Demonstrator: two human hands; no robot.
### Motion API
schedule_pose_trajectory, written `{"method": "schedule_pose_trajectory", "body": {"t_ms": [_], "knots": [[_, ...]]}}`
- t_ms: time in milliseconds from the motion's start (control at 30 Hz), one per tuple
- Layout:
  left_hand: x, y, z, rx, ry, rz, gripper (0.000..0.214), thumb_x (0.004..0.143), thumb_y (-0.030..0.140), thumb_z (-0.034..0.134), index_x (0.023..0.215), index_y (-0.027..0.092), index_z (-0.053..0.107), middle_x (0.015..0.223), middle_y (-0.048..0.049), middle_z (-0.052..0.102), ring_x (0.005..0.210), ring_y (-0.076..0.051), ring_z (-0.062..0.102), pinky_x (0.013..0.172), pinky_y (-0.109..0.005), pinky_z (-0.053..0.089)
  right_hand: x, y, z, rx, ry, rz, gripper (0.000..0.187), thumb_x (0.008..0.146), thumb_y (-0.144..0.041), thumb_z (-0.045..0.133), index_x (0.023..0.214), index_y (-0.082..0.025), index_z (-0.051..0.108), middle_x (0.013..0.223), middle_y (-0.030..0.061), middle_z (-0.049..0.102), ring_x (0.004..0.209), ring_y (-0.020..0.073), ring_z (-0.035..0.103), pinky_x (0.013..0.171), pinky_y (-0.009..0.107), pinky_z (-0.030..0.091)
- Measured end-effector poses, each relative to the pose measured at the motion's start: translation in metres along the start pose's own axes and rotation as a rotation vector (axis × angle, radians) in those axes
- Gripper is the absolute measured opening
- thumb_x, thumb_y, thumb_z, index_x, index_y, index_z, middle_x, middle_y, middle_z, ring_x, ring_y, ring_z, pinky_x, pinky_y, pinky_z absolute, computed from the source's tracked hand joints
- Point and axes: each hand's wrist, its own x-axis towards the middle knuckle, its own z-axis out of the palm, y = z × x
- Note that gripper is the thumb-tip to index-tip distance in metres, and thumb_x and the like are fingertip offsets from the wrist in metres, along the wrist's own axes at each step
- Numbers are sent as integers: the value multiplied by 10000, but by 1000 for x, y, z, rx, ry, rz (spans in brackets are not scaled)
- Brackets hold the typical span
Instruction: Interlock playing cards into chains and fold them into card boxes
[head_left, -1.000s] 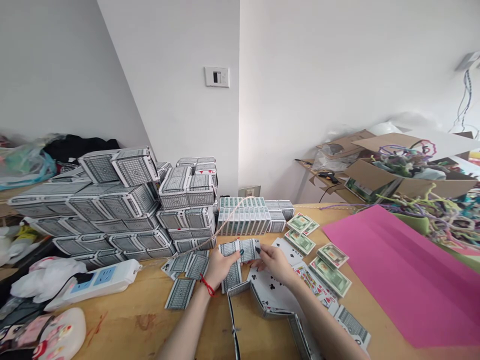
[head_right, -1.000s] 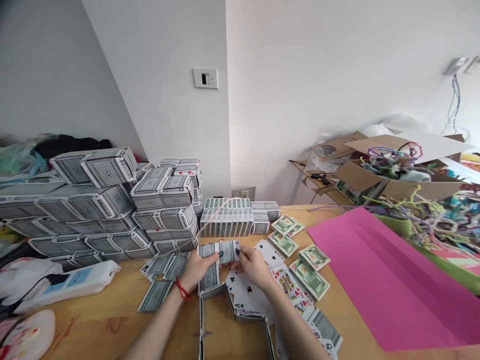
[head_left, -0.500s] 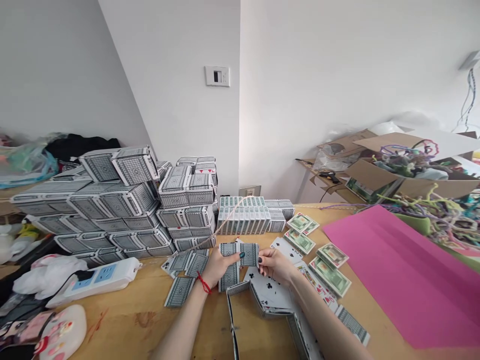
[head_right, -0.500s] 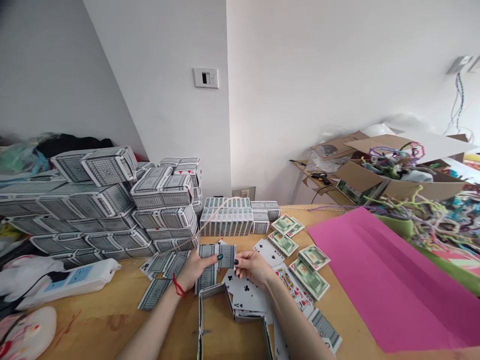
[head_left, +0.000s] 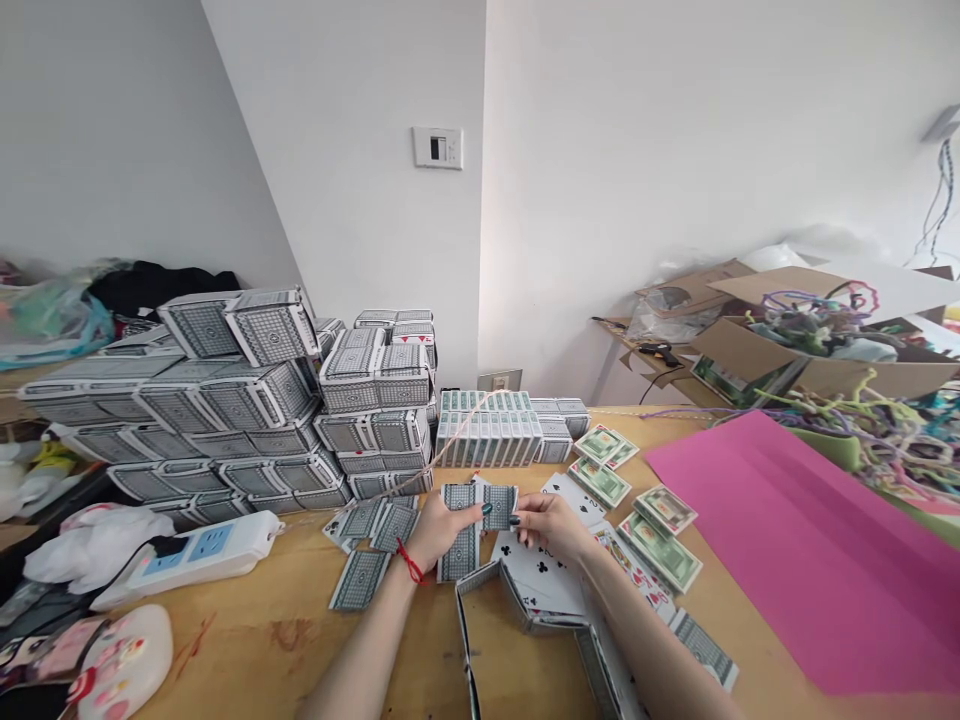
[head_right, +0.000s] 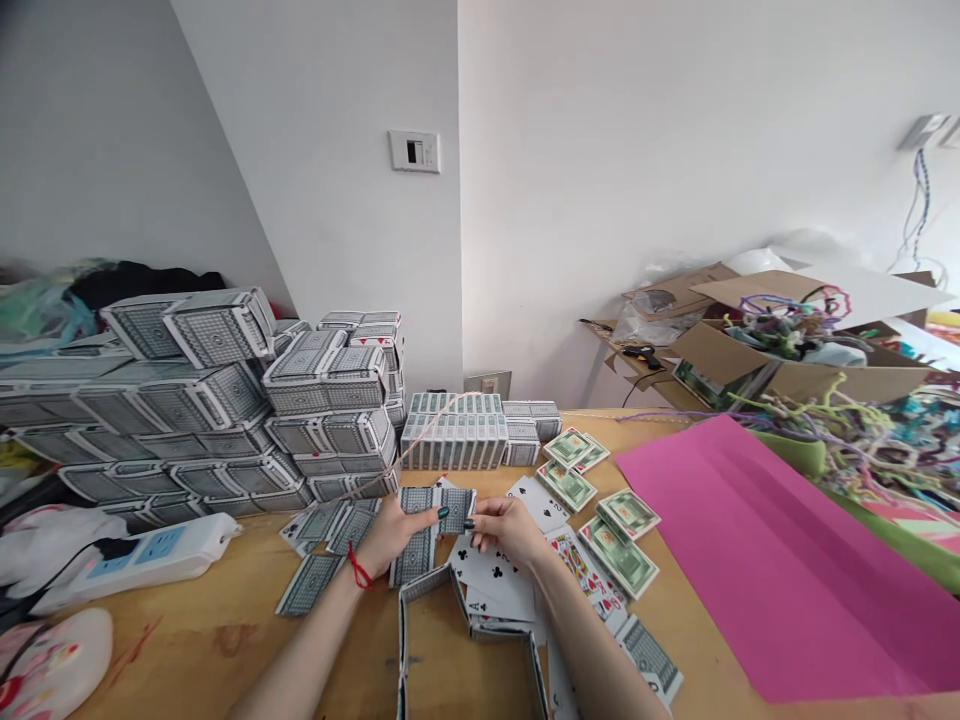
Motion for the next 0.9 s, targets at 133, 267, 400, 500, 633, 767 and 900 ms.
{"method": "schedule_pose_trajectory", "body": {"t_ms": [133,267,400,500,633,767,900], "knots": [[0,-1,0,13,-28,-2,273,644,265,675,885,137,656,904,-77,705,864,-235,634,799,-345,486,1,0,-5,84,-26,1,340,574,-387,755,751,-116,649,524,9,617,451,80,548,471,198,432],[1,-4,1,73,-27,13,214,649,263,668,823,138,667,839,-67,712,842,-227,635,790,-332,482,5,4,-2,25,72,-56,350,571,-447,733,674,-141,598,430,-32,555,364,70,480,382,184,366],[2,-8,1,98,-46,26,181,663,259,647,792,134,667,813,-65,709,776,-216,641,739,-319,491,8,9,5,0,121,-104,355,597,-476,695,613,-175,508,375,-64,506,299,62,409,334,183,307],[3,-10,1,110,-49,41,184,668,260,644,797,131,667,811,-66,707,778,-216,640,730,-310,490,7,10,12,-22,183,-151,349,630,-474,659,607,-195,452,358,-76,488,282,63,388,325,183,305],[4,-10,2,116,-19,46,227,660,246,655,856,131,667,834,-69,706,830,-223,635,755,-309,485,4,11,21,-106,326,-239,335,680,-487,589,594,-201,437,339,-78,457,271,70,378,310,190,298],[4,-9,3,75,5,59,278,644,239,665,905,143,664,902,-67,703,851,-223,632,783,-321,483,3,10,25,-193,385,-265,345,720,-513,529,608,-196,456,318,-82,425,258,71,361,302,192,263],[2,-10,3,41,30,18,254,660,250,651,888,139,663,881,-70,705,841,-224,636,767,-325,489,3,6,22,-271,251,-210,371,757,-547,472,680,-184,481,343,-87,433,233,58,319,285,187,183]]}}
